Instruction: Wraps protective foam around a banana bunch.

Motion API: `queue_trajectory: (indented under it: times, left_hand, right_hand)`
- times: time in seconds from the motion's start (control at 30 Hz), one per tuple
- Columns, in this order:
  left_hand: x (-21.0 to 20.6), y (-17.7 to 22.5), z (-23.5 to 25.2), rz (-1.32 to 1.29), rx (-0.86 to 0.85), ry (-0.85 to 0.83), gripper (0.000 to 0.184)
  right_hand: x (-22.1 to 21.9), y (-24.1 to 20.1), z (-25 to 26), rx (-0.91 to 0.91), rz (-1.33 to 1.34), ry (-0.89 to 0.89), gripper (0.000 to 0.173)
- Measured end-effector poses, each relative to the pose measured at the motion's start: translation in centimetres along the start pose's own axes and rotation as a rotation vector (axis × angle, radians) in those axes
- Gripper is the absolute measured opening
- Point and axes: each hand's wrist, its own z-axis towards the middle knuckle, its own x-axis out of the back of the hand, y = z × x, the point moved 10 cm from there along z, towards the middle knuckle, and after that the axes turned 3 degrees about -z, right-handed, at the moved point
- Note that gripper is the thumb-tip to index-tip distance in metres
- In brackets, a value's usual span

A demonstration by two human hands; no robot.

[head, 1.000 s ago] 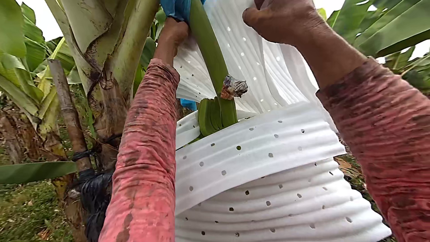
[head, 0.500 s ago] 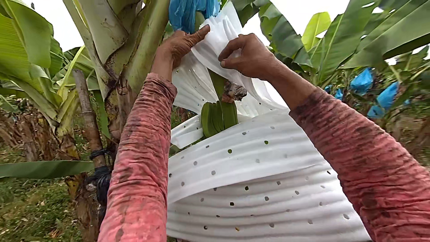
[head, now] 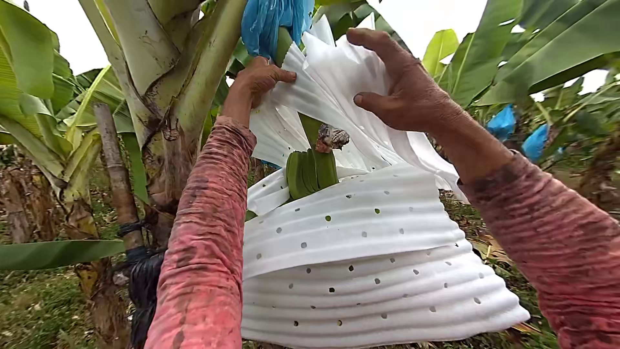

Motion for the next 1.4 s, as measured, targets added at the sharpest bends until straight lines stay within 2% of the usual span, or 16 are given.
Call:
queue_trajectory:
  times: [0.07, 0.13, 0.23, 0.33, 0.5, 0.6, 0.67, 0.73, 0.83, 0.9, 1.0, 1.1, 1.23, 1.27, 1.33, 1.4]
  left_hand:
    - [0.0, 0.0, -0.2, -0.011, 0.009, 0.012, 0.056]
    - [-0.1, -0.1, -0.5, -0.037, 0.023, 0.018, 0.056]
    - [0.0, -0.3, -0.5, -0.078, 0.046, 0.027, 0.054]
    - [0.0, -0.2, -0.6, -0.122, 0.049, 0.031, 0.049]
    - [-0.3, 0.7, -1.6, -0.143, -0.039, 0.042, 0.027]
    - [-0.7, 1.5, -3.4, -0.352, -0.053, 0.052, 0.033]
    - [-0.2, 0.9, -4.2, -0.534, -0.036, 0.094, 0.029]
    - [0.4, 0.5, -5.0, -0.558, -0.077, 0.146, 0.03]
    - [0.6, 0.8, -4.5, -0.303, -0.203, 0.179, 0.039]
    - [0.3, 0.9, -4.6, -0.249, -0.273, 0.163, 0.042]
    - [-0.2, 1.2, -4.5, -0.197, -0.185, 0.189, 0.041]
    - [-0.5, 1.6, -2.5, 0.061, -0.039, 0.184, 0.047]
    - [-0.4, 0.7, -0.9, 0.114, 0.041, 0.171, 0.052]
    - [-0.4, 0.7, -0.9, 0.12, 0.042, 0.166, 0.054]
    - [-0.3, 0.4, -0.4, 0.147, 0.043, 0.154, 0.061]
    - [-0.1, 0.1, 0.0, 0.172, 0.03, 0.141, 0.062]
  right_hand:
    - [-0.9, -0.9, 0.4, 0.072, 0.005, 0.078, 0.067]
    - [0.1, 0.0, 1.3, 0.05, 0.064, 0.131, 0.066]
    - [1.3, 1.4, 1.8, -0.061, 0.335, 0.078, 0.073]
    - [0.4, 1.5, 0.9, -0.117, 0.534, 0.02, 0.081]
    - [-4.2, 1.2, 0.5, -0.101, 0.541, -0.068, 0.084]
    - [-7.0, 1.2, 0.4, -0.193, 0.47, -0.14, 0.092]
    - [-8.5, 1.4, 0.6, -0.254, 0.558, -0.149, 0.096]
    - [-8.8, 1.7, 0.9, -0.269, 0.531, -0.166, 0.099]
    - [-8.6, 1.5, 0.9, -0.245, 0.353, -0.189, 0.073]
    - [-9.0, 1.4, 0.6, -0.229, 0.254, -0.227, 0.061]
    - [-9.0, 1.4, -0.1, -0.218, 0.302, -0.241, 0.038]
    - [-6.5, 0.3, -1.5, -0.222, 0.501, -0.255, 0.035]
    - [-0.3, 1.5, -3.6, -0.241, 0.536, -0.126, 0.052]
    - [1.1, 1.7, -4.3, -0.255, 0.528, -0.095, 0.05]
    - [4.6, 2.1, -5.9, -0.313, 0.418, -0.011, 0.032]
    - [9.8, 3.1, -7.7, -0.403, 0.112, 0.1, 0.024]
